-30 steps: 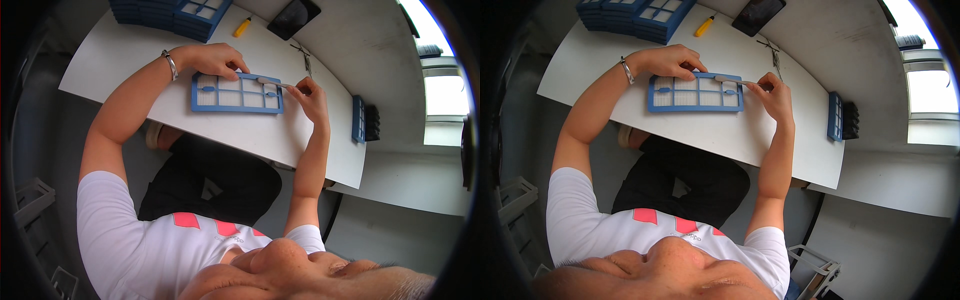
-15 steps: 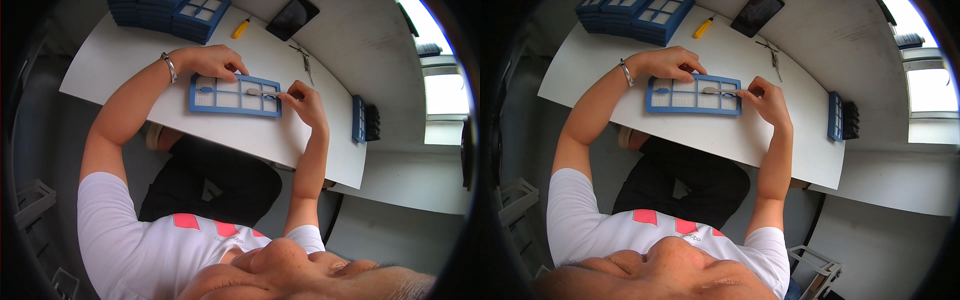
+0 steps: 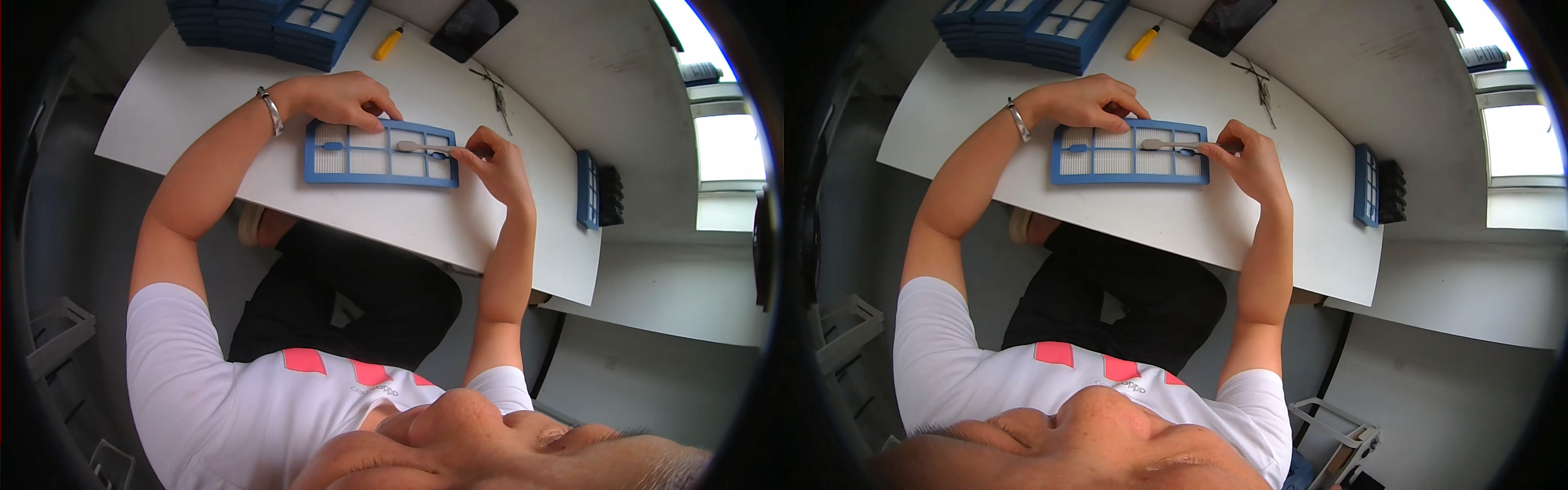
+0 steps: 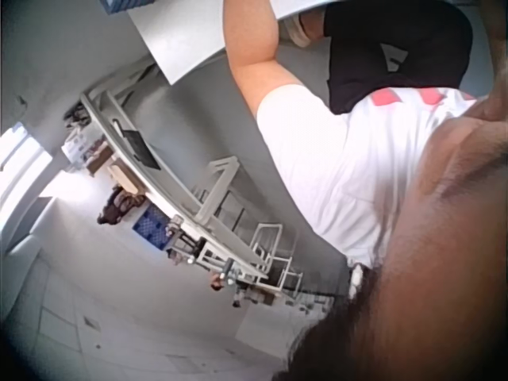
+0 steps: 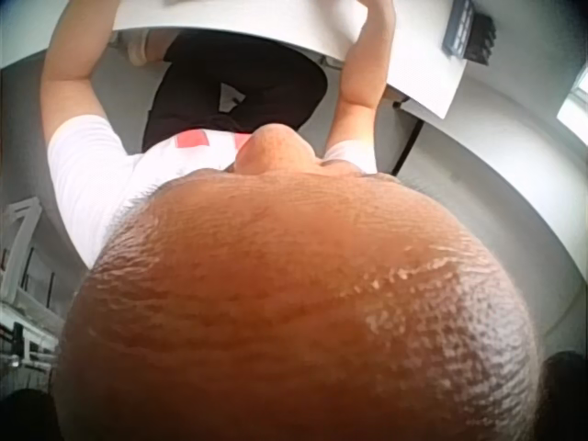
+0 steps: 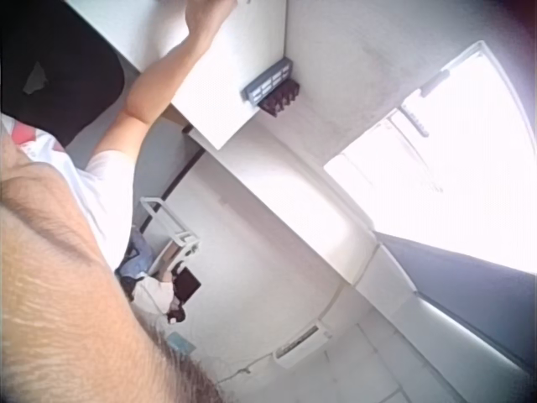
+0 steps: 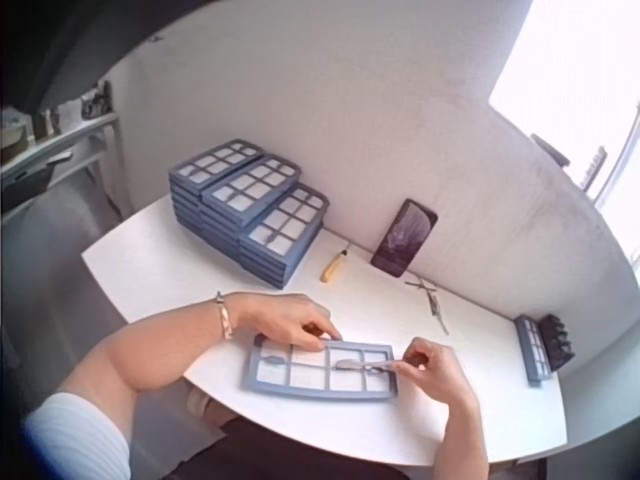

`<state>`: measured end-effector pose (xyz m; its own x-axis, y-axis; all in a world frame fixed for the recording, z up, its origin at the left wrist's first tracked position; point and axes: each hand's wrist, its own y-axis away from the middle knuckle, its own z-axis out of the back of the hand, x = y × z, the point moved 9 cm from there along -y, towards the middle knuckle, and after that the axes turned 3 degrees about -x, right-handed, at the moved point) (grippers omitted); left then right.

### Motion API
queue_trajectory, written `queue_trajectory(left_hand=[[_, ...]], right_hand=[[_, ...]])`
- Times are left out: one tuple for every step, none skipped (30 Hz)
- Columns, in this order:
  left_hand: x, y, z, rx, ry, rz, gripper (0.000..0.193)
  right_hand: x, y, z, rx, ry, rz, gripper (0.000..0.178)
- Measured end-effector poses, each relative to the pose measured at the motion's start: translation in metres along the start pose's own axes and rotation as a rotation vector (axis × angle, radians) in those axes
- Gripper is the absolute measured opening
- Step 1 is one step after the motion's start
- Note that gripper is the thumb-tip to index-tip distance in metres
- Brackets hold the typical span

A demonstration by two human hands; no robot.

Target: The person cleans rectangular filters using a small brush. They pick up one filter at a time, brush the mesh surfaces, and then set the cleaned filter aside on a stack of other filters.

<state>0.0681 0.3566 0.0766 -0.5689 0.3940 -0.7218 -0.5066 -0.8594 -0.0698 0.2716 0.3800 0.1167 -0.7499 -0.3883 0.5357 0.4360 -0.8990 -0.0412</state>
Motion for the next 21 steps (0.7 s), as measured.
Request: queue_trajectory(left_hand=[[0.001, -0.001, -0.001, -0.004, 0.012, -0.027, 0.043], [0.001, -0.001, -0.001, -0.009, 0.025, -0.054, 0.043], [-0.001, -0.001, -0.001, -0.008, 0.025, -0.055, 0.043], [-0.002, -0.001, -0.001, 0.003, 0.013, -0.047, 0.043], [-0.004, -0.001, -0.001, 0.014, 0.001, -0.039, 0.043], [-0.005, -0.001, -0.001, 0.016, 0.001, -0.042, 0.043], [-0.005, 0.0, 0.0, 0.016, 0.0, -0.022, 0.043], [-0.004, 0.0, 0.0, 0.016, -0.001, -0.001, 0.043], [-0.005, 0.001, 0.0, 0.018, -0.002, -0.003, 0.043], [-0.005, 0.001, 0.0, 0.018, 0.013, 0.004, 0.043], [-0.005, 0.001, 0.0, 0.018, 0.028, 0.01, 0.043], [-0.004, 0.001, 0.0, 0.017, 0.028, 0.009, 0.043], [-0.002, 0.001, -0.001, 0.017, 0.023, 0.009, 0.043], [-0.001, 0.001, -0.001, 0.015, 0.019, 0.009, 0.043], [-0.001, 0.0, -0.001, 0.016, 0.019, 0.008, 0.043], [-0.002, 0.0, -0.001, 0.02, 0.025, 0.005, 0.043], [-0.003, -0.001, -0.001, 0.024, 0.032, 0.002, 0.042], [-0.004, -0.001, -0.001, 0.024, 0.031, 0.001, 0.042], [-0.005, 0.0, 0.0, 0.028, 0.022, 0.004, 0.042], [-0.005, 0.0, 0.0, 0.032, 0.012, 0.007, 0.042], [-0.004, 0.0, -0.002, 0.035, 0.012, 0.006, 0.042]], right_hand=[[0.003, 0.001, -0.005, 0.001, -0.001, 0.002, 0.032], [0.008, 0.001, -0.01, 0.012, -0.047, 0.015, 0.031], [0.01, 0.002, -0.012, 0.02, -0.091, 0.026, 0.031], [0.008, 0.002, -0.013, 0.02, -0.091, 0.025, 0.031], [0.006, 0.001, -0.013, 0.024, -0.102, 0.029, 0.03], [0.004, 0.001, -0.012, 0.027, -0.114, 0.032, 0.03], [0.0, 0.0, -0.008, 0.025, -0.113, 0.029, 0.03], [-0.01, -0.003, -0.001, 0.008, -0.066, -0.021, 0.03], [-0.017, -0.004, 0.004, -0.008, -0.02, -0.069, 0.029], [-0.018, -0.005, 0.006, -0.01, -0.021, -0.071, 0.029], [-0.02, -0.004, 0.006, 0.018, -0.018, -0.094, 0.029], [-0.021, -0.004, 0.004, 0.046, -0.014, -0.116, 0.029], [-0.021, -0.004, 0.002, 0.045, -0.014, -0.116, 0.029], [-0.016, -0.004, -0.003, 0.037, -0.038, -0.068, 0.028], [-0.011, -0.003, -0.006, 0.029, -0.062, -0.022, 0.028], [-0.008, -0.002, -0.008, 0.027, -0.062, -0.022, 0.028], [-0.005, -0.001, -0.011, 0.035, -0.062, -0.019, 0.028], [-0.003, -0.001, -0.013, 0.043, -0.062, -0.015, 0.028], [-0.003, -0.001, -0.012, 0.045, -0.054, -0.019, 0.027], [-0.003, -0.001, -0.01, 0.045, -0.054, -0.02, 0.027], [-0.004, -0.001, -0.008, 0.043, -0.058, -0.017, 0.027]])
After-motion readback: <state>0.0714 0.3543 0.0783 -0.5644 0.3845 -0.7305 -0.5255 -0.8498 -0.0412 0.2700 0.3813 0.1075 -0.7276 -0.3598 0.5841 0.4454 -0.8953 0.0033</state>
